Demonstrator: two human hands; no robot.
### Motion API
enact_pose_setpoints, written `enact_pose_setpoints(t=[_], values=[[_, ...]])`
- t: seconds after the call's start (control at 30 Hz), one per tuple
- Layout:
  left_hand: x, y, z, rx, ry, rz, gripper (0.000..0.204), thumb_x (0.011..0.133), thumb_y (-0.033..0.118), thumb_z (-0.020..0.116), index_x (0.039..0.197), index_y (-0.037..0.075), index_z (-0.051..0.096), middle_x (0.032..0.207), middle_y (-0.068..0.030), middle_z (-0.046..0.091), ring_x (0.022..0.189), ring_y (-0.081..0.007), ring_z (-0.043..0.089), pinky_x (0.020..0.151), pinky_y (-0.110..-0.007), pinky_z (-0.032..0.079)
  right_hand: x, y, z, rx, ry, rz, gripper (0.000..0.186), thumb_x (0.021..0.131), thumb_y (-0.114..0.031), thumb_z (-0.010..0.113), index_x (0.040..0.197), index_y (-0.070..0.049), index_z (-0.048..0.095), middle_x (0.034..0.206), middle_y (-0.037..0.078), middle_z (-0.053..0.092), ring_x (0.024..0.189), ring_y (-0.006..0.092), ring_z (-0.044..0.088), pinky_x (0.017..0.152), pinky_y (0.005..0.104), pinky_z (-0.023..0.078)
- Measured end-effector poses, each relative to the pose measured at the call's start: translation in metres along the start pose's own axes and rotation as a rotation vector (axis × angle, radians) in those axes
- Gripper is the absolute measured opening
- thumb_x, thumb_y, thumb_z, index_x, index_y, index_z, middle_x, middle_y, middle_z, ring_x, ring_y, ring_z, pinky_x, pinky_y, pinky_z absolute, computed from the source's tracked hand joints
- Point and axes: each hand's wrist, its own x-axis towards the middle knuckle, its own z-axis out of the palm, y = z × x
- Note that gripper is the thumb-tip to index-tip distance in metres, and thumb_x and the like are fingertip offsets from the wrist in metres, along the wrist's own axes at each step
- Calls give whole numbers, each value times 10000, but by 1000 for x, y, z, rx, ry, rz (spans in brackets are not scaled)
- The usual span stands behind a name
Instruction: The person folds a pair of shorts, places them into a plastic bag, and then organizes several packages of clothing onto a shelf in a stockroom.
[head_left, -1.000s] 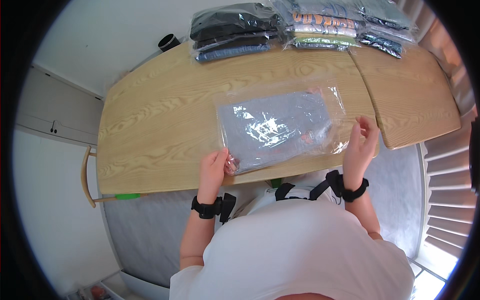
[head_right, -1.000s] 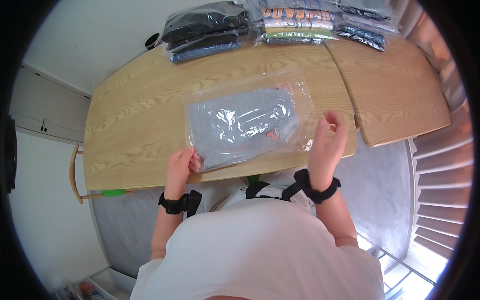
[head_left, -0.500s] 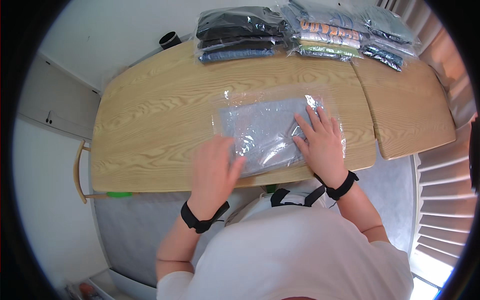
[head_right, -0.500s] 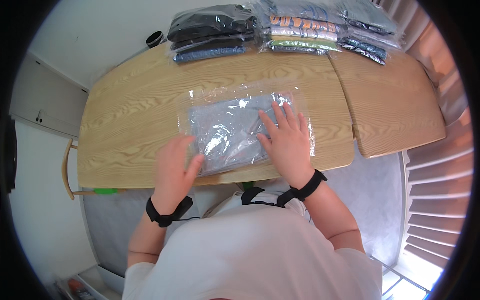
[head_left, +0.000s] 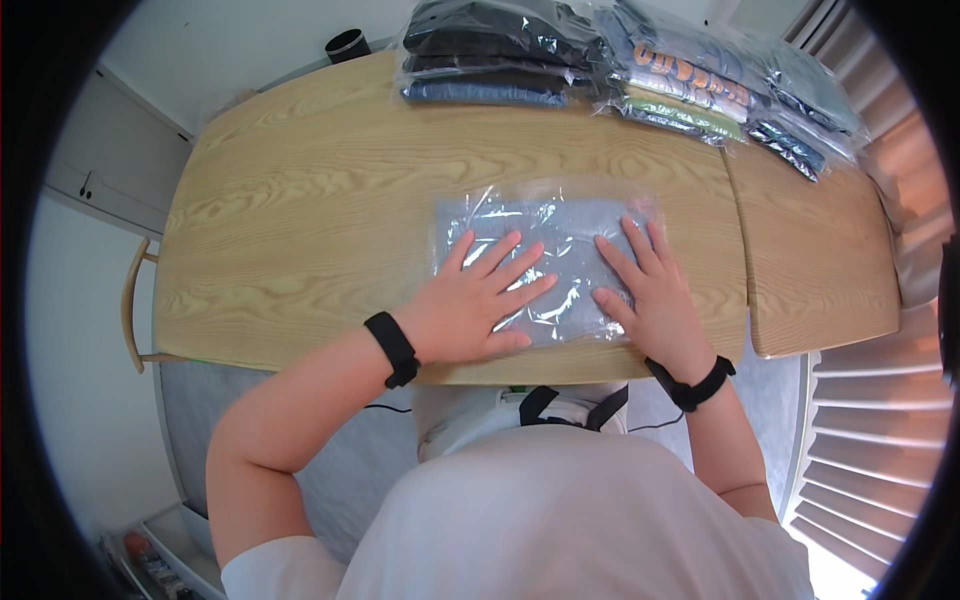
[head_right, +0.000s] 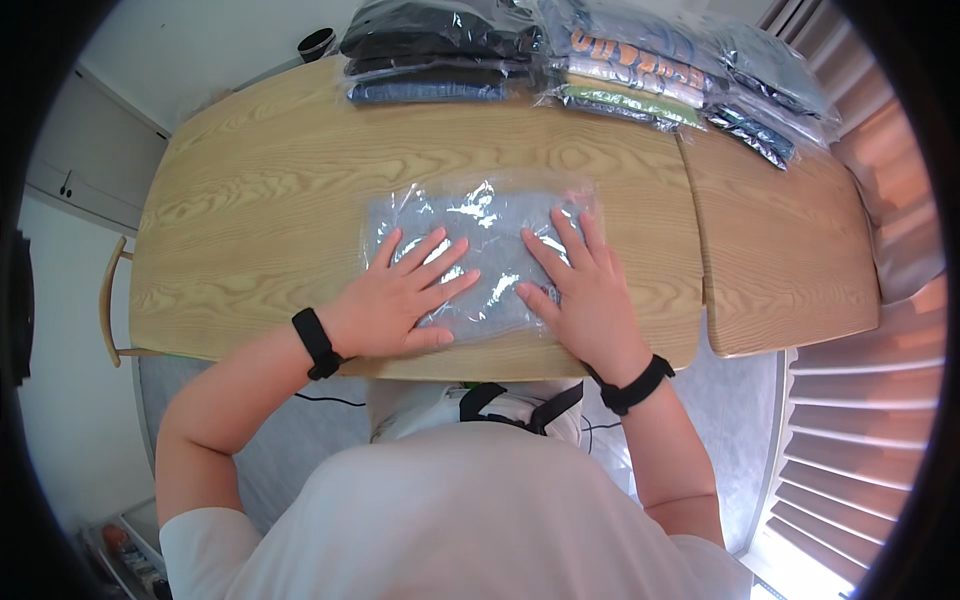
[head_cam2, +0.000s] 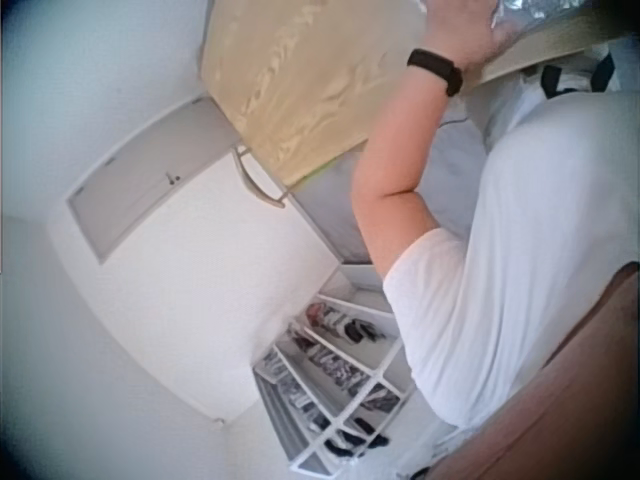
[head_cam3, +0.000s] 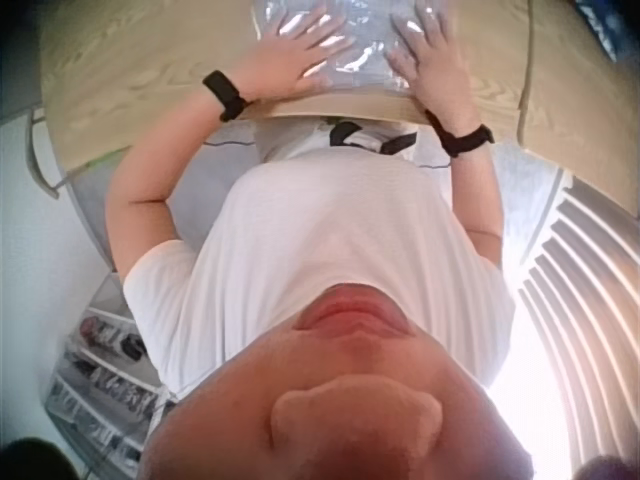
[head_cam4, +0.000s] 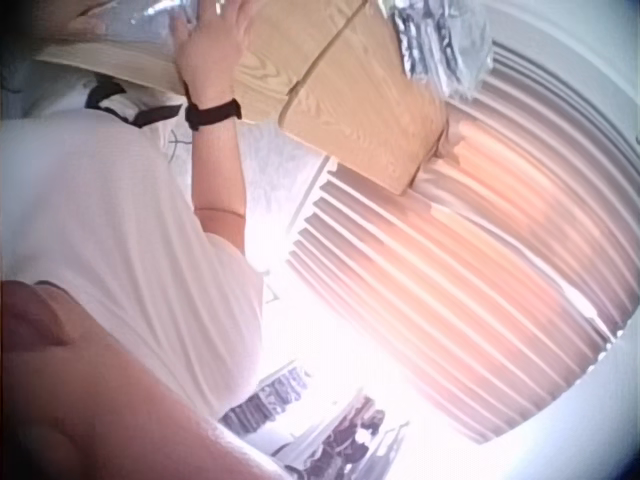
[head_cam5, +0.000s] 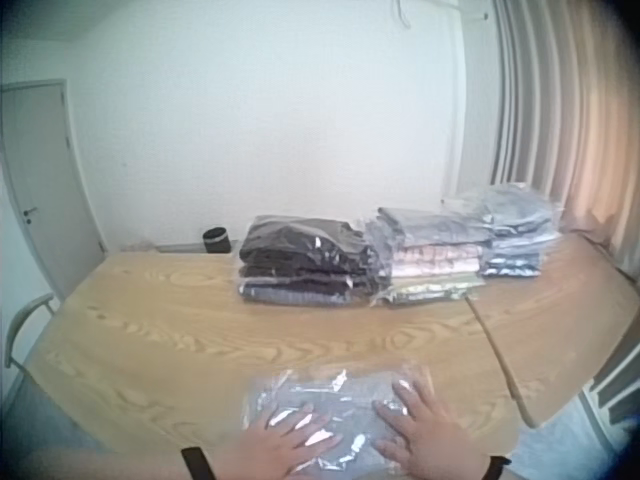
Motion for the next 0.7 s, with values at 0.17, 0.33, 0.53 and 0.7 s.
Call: enact_pose_setpoints(t=[0.17,0.33,0.53,0.7], values=[[4,-3,1,-60,-38,7,646,864,515,458,1406,203,296,1471,-116,224,1343,-347,212,1026,-602,177,1,-1,2,-59,1,-3,479,826,-408,583,1266,-229,517,1387,99,382,1300,347,301,999,475,310],[6,-6,6,-89,-56,7,641,865,518,455,1402,202,304,1468,-125,228,1335,-351,227,1014,-606,188,4,-3,8,-150,-6,10,495,805,-417,598,1260,-239,520,1382,84,390,1297,329,314,986,503,315],[8,-8,7,-105,-66,0,654,859,525,459,1404,200,299,1470,-129,221,1338,-358,218,1007,-621,188,5,-7,9,-231,-6,14,509,792,-426,603,1258,-242,517,1384,65,387,1287,303,327,987,510,312],[6,-8,10,-110,-60,-1,662,863,530,452,1412,200,282,1477,-128,204,1347,-360,196,1016,-624,161,2,-6,6,-283,7,-20,518,796,-413,599,1274,-240,498,1387,66,379,1292,295,318,1004,513,295]])
